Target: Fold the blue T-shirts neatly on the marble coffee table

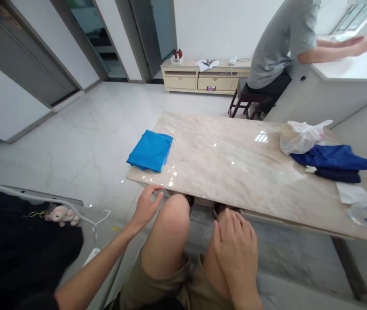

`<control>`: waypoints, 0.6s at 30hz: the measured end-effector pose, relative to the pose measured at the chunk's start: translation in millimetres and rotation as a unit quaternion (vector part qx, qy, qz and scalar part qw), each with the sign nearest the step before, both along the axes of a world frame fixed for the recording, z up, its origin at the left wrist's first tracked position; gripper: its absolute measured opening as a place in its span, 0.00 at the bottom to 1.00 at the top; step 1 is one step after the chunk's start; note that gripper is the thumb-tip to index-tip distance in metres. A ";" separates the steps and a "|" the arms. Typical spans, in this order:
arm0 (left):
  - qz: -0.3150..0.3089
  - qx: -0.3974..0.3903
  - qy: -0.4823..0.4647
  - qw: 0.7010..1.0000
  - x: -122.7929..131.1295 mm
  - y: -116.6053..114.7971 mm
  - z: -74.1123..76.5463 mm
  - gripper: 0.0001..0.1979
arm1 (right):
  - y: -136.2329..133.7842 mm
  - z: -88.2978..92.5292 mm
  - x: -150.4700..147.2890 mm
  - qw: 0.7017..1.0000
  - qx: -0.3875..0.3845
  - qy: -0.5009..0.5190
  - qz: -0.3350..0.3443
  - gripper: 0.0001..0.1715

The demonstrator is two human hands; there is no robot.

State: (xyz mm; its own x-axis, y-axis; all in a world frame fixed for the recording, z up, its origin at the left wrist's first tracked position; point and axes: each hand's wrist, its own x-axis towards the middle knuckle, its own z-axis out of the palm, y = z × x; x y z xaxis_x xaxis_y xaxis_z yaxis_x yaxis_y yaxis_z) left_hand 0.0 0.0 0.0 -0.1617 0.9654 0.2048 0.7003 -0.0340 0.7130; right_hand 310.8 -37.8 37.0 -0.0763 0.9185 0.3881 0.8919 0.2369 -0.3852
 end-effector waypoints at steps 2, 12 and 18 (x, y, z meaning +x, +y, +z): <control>0.032 -0.001 0.081 0.996 -22.6 52.4 -7.5 0.14 | 0.6 -10.7 5.2 0.999 -0.001 -0.047 0.023 0.22; 0.079 -0.083 0.319 0.941 -102.0 182.8 -50.0 0.33 | 7.2 -28.1 8.2 0.989 0.143 -0.029 0.027 0.13; 0.065 -0.115 0.298 0.945 -138.6 214.8 -44.7 0.25 | 15.6 -16.6 -11.1 0.998 0.065 0.001 0.005 0.15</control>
State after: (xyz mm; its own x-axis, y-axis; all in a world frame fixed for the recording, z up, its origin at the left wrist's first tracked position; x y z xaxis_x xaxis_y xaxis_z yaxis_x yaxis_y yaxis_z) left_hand -138.6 214.8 -44.7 -0.2041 0.9754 0.0832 0.9676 0.1882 0.1681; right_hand 299.6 -22.1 20.3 -0.0844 0.8591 0.5047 0.8882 0.2944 -0.3527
